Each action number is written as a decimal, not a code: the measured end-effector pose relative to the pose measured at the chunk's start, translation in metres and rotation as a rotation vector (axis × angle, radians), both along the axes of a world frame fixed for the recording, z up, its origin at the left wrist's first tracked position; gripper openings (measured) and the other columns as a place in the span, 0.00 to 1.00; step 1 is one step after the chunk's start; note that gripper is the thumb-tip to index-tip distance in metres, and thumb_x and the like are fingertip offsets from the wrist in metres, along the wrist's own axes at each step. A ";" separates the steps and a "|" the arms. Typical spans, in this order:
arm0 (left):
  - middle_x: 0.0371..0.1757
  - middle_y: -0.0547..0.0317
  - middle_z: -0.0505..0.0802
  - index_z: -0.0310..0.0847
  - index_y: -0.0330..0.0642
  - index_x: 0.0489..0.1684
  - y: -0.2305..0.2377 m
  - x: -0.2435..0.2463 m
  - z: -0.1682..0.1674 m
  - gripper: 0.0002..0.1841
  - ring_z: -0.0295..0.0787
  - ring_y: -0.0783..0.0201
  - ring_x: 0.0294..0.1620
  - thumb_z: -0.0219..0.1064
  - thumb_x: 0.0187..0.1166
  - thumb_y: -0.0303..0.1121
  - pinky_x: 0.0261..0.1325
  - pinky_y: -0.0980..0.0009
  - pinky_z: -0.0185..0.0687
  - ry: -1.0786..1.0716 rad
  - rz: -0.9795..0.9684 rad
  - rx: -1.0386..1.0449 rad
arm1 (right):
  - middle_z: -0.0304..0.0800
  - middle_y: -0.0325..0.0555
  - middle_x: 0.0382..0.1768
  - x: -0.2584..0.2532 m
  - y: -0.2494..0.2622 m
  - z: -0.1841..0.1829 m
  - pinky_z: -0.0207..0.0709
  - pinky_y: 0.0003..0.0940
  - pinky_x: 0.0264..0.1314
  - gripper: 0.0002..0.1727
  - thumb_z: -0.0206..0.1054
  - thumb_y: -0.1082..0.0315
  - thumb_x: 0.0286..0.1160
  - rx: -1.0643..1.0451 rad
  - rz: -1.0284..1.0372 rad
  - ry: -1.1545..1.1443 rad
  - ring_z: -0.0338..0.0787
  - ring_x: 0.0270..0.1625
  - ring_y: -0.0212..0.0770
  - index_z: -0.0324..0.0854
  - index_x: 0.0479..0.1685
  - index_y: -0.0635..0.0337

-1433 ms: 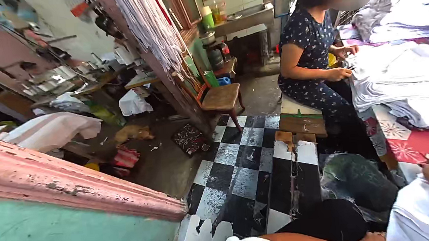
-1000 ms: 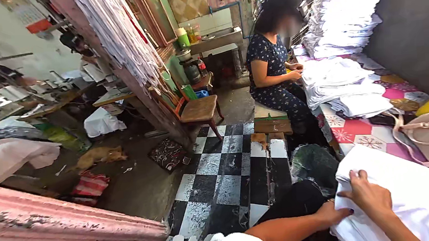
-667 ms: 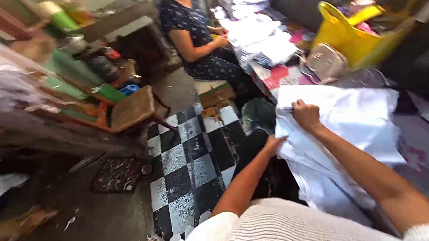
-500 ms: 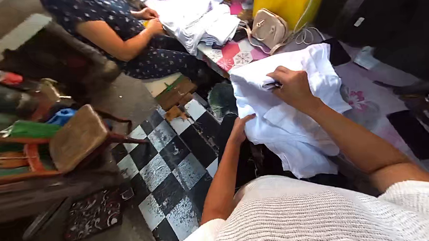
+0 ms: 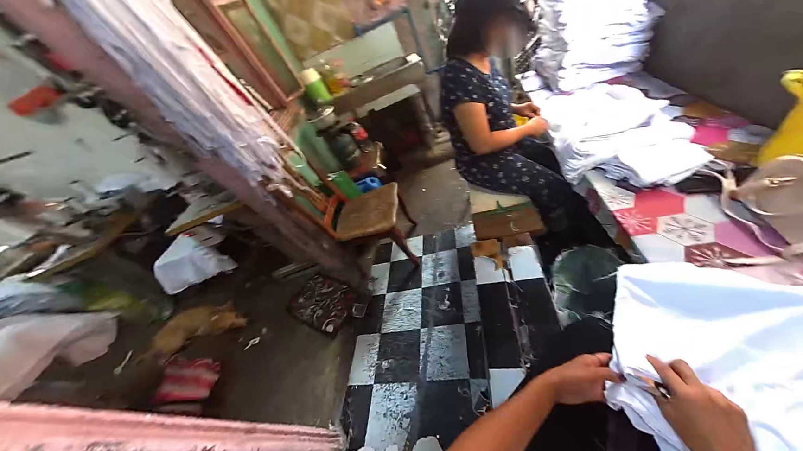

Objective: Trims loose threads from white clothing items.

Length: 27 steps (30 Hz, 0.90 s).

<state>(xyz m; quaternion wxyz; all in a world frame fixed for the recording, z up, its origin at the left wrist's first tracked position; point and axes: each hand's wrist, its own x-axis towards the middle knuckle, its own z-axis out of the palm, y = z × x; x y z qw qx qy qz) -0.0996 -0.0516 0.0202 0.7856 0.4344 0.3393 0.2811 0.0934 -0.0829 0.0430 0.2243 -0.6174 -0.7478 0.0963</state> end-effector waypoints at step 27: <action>0.54 0.59 0.89 0.67 0.39 0.76 -0.005 0.010 0.004 0.18 0.87 0.70 0.48 0.48 0.91 0.28 0.56 0.66 0.85 0.032 0.011 -0.028 | 0.92 0.68 0.48 0.016 -0.007 -0.028 0.81 0.65 0.33 0.26 0.79 0.79 0.51 0.263 0.049 0.032 0.92 0.32 0.67 0.91 0.57 0.65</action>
